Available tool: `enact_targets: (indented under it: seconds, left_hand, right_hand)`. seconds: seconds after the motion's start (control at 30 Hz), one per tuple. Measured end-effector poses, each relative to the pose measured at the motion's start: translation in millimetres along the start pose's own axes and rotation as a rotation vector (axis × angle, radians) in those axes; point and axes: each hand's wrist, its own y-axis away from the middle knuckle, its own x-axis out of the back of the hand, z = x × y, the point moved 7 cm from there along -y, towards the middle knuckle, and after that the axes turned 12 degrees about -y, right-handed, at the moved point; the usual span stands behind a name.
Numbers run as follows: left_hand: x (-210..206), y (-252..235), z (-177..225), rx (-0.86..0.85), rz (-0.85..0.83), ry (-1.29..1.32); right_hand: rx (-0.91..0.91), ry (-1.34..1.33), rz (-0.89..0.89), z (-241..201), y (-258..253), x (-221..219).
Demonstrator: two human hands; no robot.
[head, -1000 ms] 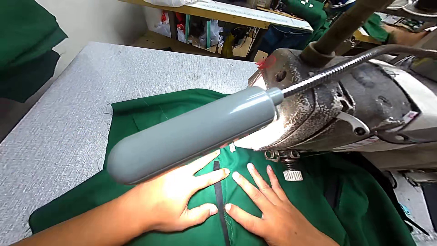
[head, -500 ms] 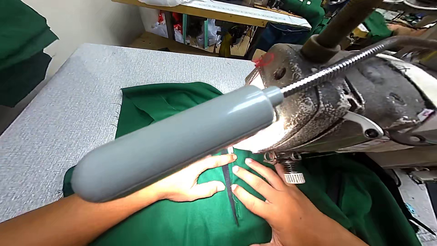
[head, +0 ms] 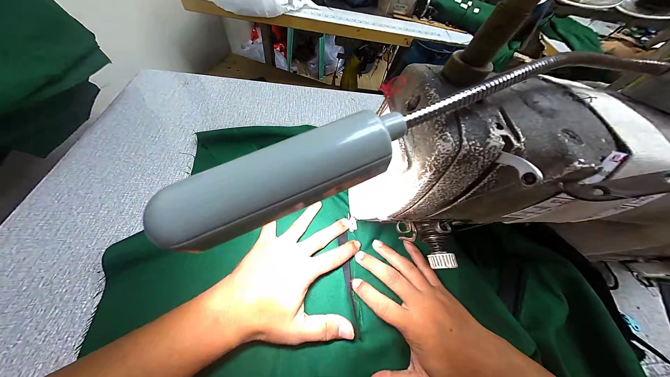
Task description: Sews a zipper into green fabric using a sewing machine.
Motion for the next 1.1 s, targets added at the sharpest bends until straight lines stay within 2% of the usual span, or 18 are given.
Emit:
enact_targets:
  seconds: [0.47,0.73,0.87,0.97,1.03,1.1]
  left_hand:
    - [-3,-9,-8,-0.003,-0.028,0.035]
    - [0,-9,-7,-0.017,0.028,0.021]
    - [0,-10,-9,-0.021,-0.028,0.019]
    - [-1,-10,-10,-0.029,-0.037,0.026]
    - [-1,-10,-10,-0.037,-0.067,0.025]
    - [-2,-11,-10,-0.046,-0.093,0.031]
  right_hand:
    - [-0.039,-0.009,-0.007,7,-5,4]
    - [0.001,0.107,-0.007,1,-13,8]
    - [0.007,0.132,-0.012,-4,-19,8]
    - [-0.068,0.12,-0.05,-12,-9,18]
    - [-0.179,0.061,0.044,-10,21,48]
    - [-0.292,0.136,0.291,9,78,85]
